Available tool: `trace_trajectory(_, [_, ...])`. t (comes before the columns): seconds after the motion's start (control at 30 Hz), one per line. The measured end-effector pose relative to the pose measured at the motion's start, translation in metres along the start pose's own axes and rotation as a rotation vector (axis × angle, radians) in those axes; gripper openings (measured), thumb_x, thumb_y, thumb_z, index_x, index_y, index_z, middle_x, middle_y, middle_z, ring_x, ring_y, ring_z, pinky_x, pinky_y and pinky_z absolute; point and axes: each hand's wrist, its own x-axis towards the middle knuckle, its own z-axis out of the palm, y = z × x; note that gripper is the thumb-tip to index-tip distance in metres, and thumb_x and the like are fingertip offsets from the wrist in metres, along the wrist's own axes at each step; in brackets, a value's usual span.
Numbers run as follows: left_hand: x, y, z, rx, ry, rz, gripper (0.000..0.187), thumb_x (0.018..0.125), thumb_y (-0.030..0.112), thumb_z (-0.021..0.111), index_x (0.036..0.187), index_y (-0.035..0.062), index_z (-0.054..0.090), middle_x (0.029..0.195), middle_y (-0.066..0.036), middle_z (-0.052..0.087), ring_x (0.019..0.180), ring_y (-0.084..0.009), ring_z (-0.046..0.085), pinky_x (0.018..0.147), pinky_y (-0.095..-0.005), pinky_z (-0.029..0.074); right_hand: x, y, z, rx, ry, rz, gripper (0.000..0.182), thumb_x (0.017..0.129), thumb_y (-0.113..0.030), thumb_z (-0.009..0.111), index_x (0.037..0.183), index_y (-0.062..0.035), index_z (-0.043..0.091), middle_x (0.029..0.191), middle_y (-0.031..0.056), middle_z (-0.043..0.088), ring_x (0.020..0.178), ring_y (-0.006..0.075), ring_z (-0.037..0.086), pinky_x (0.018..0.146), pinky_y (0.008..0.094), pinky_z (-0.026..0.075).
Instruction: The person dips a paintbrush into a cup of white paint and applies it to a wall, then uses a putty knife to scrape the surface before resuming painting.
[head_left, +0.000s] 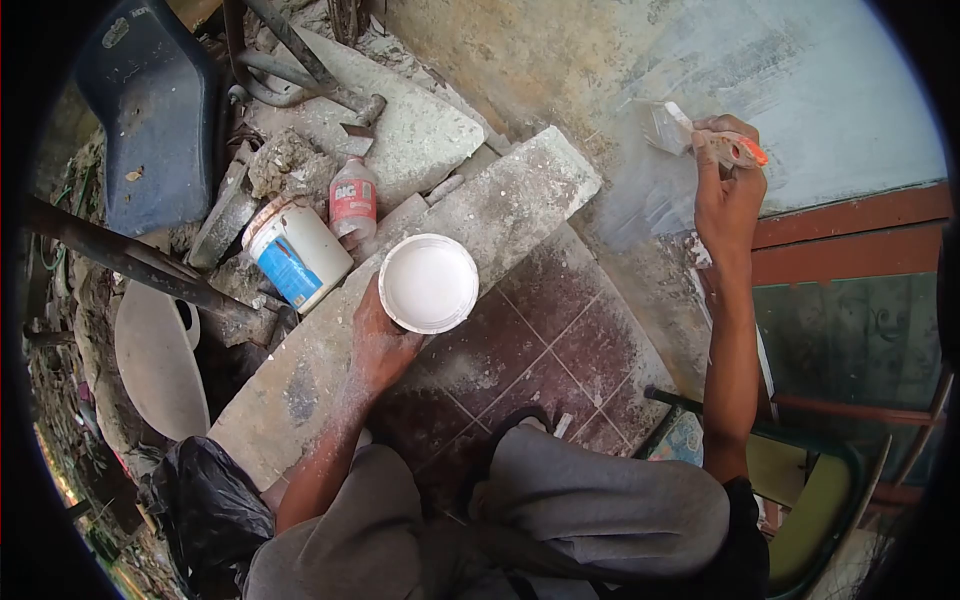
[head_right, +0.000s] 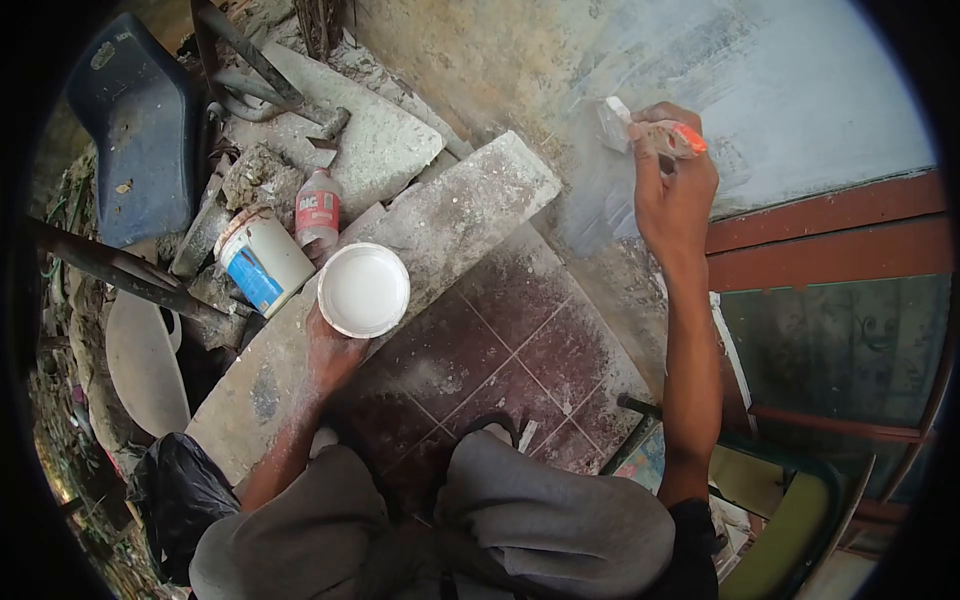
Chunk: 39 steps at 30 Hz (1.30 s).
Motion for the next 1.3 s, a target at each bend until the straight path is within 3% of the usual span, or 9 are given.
trace_trajectory(0.1, [0.002, -0.003, 0.000, -0.023, -0.013, -0.002, 0.065, 0.078, 0.012, 0.082, 0.134, 0.0002, 0.052, 0.124, -0.021, 0.064, 0.118, -0.0361, 0.063, 0.097, -0.0425, 0.052, -0.001, -0.001, 0.003, 0.090, 0.029, 0.004, 0.009, 0.097, -0.004, 0.062, 0.104, 0.0014, 0.062, 0.100, 0.0082, 0.064, 0.087, 0.0102, 0.062, 0.070, 0.0282, 0.049])
trace_trajectory(0.27, [0.002, -0.002, -0.001, 0.020, -0.023, 0.053, 0.063, 0.078, 0.011, 0.082, 0.133, 0.0005, 0.053, 0.124, -0.020, 0.063, 0.117, -0.0362, 0.063, 0.097, -0.0424, 0.052, -0.033, 0.029, 0.035, -0.111, -0.266, 0.105, 0.014, 0.096, -0.006, 0.063, 0.109, 0.0005, 0.062, 0.103, 0.0139, 0.066, 0.088, 0.0257, 0.068, 0.076, 0.0355, 0.051])
trace_trajectory(0.37, [0.001, -0.005, 0.000, 0.035, -0.030, 0.051, 0.063, 0.078, 0.011, 0.081, 0.133, 0.0001, 0.053, 0.124, -0.020, 0.063, 0.117, -0.0364, 0.063, 0.097, -0.0426, 0.051, -0.033, 0.029, 0.024, -0.126, -0.159, 0.151, 0.018, 0.095, -0.007, 0.063, 0.112, 0.0003, 0.061, 0.105, 0.0163, 0.067, 0.090, 0.0333, 0.067, 0.080, 0.0393, 0.052])
trace_trajectory(0.57, [0.002, 0.003, -0.002, -0.012, -0.019, -0.005, 0.063, 0.079, 0.011, 0.080, 0.134, -0.0004, 0.052, 0.124, -0.021, 0.063, 0.118, -0.0369, 0.063, 0.098, -0.0433, 0.051, 0.004, -0.021, -0.010, -0.098, 0.198, -0.232, 0.013, 0.091, -0.003, 0.066, 0.104, -0.0027, 0.065, 0.105, 0.0136, 0.068, 0.095, 0.0315, 0.068, 0.083, 0.0359, 0.054])
trace_trajectory(0.63, [0.002, 0.001, -0.001, -0.005, -0.021, 0.012, 0.063, 0.079, 0.011, 0.080, 0.134, -0.0003, 0.052, 0.124, -0.021, 0.063, 0.117, -0.0368, 0.063, 0.098, -0.0433, 0.051, 0.008, -0.030, -0.004, -0.304, 0.124, -0.582, 0.017, 0.084, -0.002, 0.069, 0.100, -0.0094, 0.068, 0.106, 0.0090, 0.069, 0.098, 0.0284, 0.069, 0.084, 0.0358, 0.056])
trace_trajectory(0.73, [0.001, -0.002, 0.000, 0.003, -0.017, 0.031, 0.063, 0.079, 0.011, 0.080, 0.134, -0.0002, 0.052, 0.124, -0.021, 0.063, 0.117, -0.0366, 0.063, 0.097, -0.0432, 0.051, -0.019, -0.036, 0.035, -0.598, -0.124, -0.705, 0.015, 0.085, -0.012, 0.066, 0.098, -0.0191, 0.067, 0.104, 0.0023, 0.068, 0.104, 0.0244, 0.068, 0.084, 0.0353, 0.059])
trace_trajectory(0.8, [0.002, -0.002, 0.000, 0.005, -0.004, 0.035, 0.063, 0.079, 0.011, 0.080, 0.134, -0.0002, 0.052, 0.124, -0.021, 0.063, 0.117, -0.0365, 0.063, 0.097, -0.0431, 0.052, -0.041, -0.013, 0.063, -0.596, -0.343, -0.577, 0.024, 0.083, -0.011, 0.063, 0.106, -0.0196, 0.066, 0.109, 0.0019, 0.067, 0.107, 0.0236, 0.066, 0.081, 0.0354, 0.058])
trace_trajectory(1.1, [0.001, -0.003, 0.001, -0.020, 0.016, 0.053, 0.063, 0.079, 0.013, 0.082, 0.133, 0.0007, 0.052, 0.121, -0.021, 0.063, 0.115, -0.0368, 0.064, 0.095, -0.0434, 0.052, -0.055, 0.004, 0.098, -0.492, -0.524, -0.435, 0.032, 0.080, -0.005, 0.064, 0.110, -0.0175, 0.065, 0.112, 0.0032, 0.066, 0.110, 0.0239, 0.064, 0.075, 0.0362, 0.059])
trace_trajectory(1.3, [0.002, 0.002, 0.000, -0.014, 0.033, 0.064, 0.062, 0.080, 0.015, 0.083, 0.132, 0.0003, 0.053, 0.122, -0.021, 0.063, 0.115, -0.0372, 0.064, 0.094, -0.0438, 0.052, -0.048, 0.005, 0.091, -0.331, -0.254, -0.387, 0.032, 0.077, -0.003, 0.066, 0.106, -0.0153, 0.067, 0.108, 0.0033, 0.067, 0.103, 0.0253, 0.065, 0.070, 0.0376, 0.059])
